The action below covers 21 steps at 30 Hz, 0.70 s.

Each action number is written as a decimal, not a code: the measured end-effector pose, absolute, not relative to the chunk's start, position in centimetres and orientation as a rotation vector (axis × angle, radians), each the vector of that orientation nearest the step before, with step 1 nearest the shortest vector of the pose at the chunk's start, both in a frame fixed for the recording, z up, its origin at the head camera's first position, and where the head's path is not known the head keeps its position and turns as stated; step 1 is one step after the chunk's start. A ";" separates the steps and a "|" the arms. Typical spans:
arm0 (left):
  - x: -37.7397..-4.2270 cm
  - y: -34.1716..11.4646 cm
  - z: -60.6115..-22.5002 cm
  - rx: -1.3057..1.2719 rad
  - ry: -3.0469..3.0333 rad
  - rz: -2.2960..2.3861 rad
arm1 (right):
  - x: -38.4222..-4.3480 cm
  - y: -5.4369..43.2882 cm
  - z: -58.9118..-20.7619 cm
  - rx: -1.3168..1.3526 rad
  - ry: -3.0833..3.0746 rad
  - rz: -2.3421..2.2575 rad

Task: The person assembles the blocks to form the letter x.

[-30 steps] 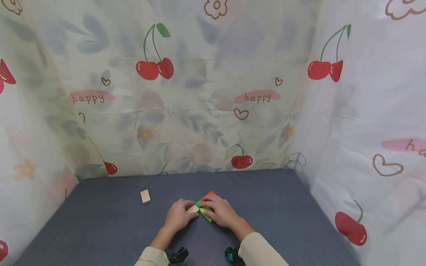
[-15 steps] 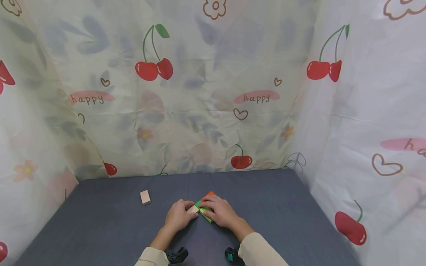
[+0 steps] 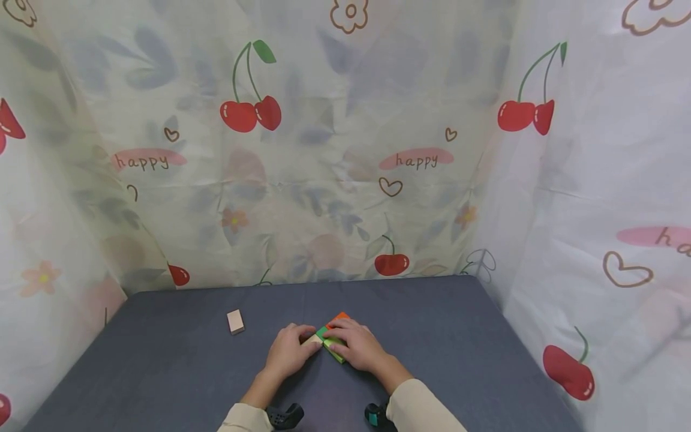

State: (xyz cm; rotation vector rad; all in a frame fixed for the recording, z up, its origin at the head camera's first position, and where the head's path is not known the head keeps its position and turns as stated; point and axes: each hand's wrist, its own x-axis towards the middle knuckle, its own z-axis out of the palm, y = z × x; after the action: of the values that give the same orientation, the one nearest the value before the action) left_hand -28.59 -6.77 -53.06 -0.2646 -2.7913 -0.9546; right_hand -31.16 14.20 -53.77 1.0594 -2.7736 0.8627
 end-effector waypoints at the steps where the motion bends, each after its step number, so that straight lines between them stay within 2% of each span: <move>1: -28.6 -6.9 -53.0 -0.272 -2.783 -0.963 | -31.2 14.2 -53.8 1.061 -2.772 0.864; 21: -29.7 -9.1 -53.2 -0.317 -2.685 -1.052 | -31.1 14.2 -53.8 1.058 -2.769 0.853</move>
State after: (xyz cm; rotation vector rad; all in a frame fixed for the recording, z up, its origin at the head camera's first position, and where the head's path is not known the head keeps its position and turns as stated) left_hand -29.66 -9.07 -53.22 -0.3173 -2.6849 -1.0516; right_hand -31.13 14.16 -53.77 1.0581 -2.7689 0.8528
